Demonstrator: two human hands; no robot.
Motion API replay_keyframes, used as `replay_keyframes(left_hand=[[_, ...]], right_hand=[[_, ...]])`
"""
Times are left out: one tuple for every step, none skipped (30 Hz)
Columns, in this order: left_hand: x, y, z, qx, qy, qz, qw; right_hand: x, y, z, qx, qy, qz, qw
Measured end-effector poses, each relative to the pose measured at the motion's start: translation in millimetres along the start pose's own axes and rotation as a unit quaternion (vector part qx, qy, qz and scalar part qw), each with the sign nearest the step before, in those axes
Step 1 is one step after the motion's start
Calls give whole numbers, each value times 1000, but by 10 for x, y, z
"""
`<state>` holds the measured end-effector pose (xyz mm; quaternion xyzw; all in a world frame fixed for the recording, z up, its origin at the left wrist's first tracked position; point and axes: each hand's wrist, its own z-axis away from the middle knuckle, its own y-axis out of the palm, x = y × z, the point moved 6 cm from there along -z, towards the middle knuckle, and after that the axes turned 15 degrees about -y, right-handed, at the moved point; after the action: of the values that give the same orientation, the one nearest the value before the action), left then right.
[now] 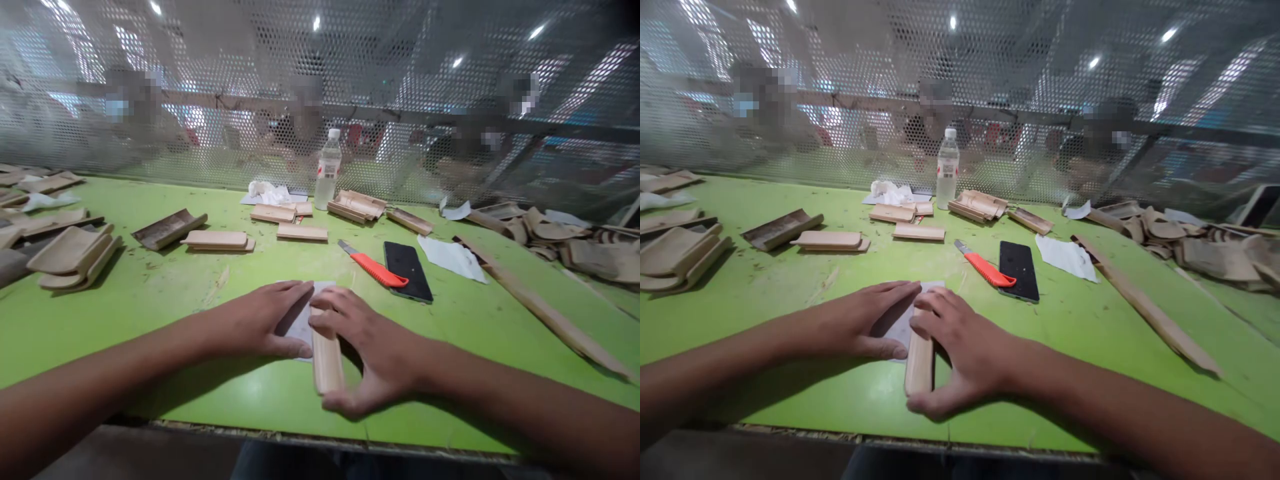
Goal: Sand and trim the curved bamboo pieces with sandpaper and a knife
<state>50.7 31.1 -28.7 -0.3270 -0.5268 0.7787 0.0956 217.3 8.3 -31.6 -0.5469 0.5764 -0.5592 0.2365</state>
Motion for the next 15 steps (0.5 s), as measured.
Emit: replay_keyframes(left_hand=[[3, 1, 1, 1, -1, -1, 1000], [8, 0, 1, -1, -4, -1, 1000], [14, -1, 1, -2, -7, -1, 1000], [19, 0, 0, -3, -8, -1, 1000], [21, 2, 1, -3, -7, -1, 1000], [20, 5, 3, -2, -5, -1, 1000], [20, 8, 4, 0, -3, -1, 1000], [21, 11, 5, 3, -5, -1, 1000], [25, 12, 5, 5, -9, -1, 1000], [29, 12, 5, 6, -16, -1, 1000], [33, 14, 5, 9, -23, -1, 1000], [34, 15, 5, 12, -28, -1, 1000], [30, 17, 6, 15, -28, 0, 1000], [23, 18, 7, 16, -23, 2, 1000], [14, 19, 9, 15, -17, 3, 1000]], right_hand=[[-14, 10, 6, 8, -3, -4, 1000], [-64, -3, 22, 0, 24, 5, 1000], [-100, -13, 36, -6, 42, 13, 999], [-126, -23, 48, -14, 56, 20, 998], [-126, -24, 51, -16, 50, 18, 998], [-108, -16, 47, -15, 29, 6, 999], [-92, -11, 43, -13, 8, -5, 1000], [-83, -8, 41, -10, -11, -15, 1000], [-97, -16, 44, -11, -16, -13, 1000], [-144, -32, 54, -14, 3, -1, 1000], [-190, -49, 66, -18, 24, 11, 999], [-223, -68, 75, -27, 37, 21, 999], [-225, -77, 73, -32, 32, 25, 999], [-186, -59, 57, -22, -2, 13, 1000], [-141, -46, 42, -17, -32, 5, 999]])
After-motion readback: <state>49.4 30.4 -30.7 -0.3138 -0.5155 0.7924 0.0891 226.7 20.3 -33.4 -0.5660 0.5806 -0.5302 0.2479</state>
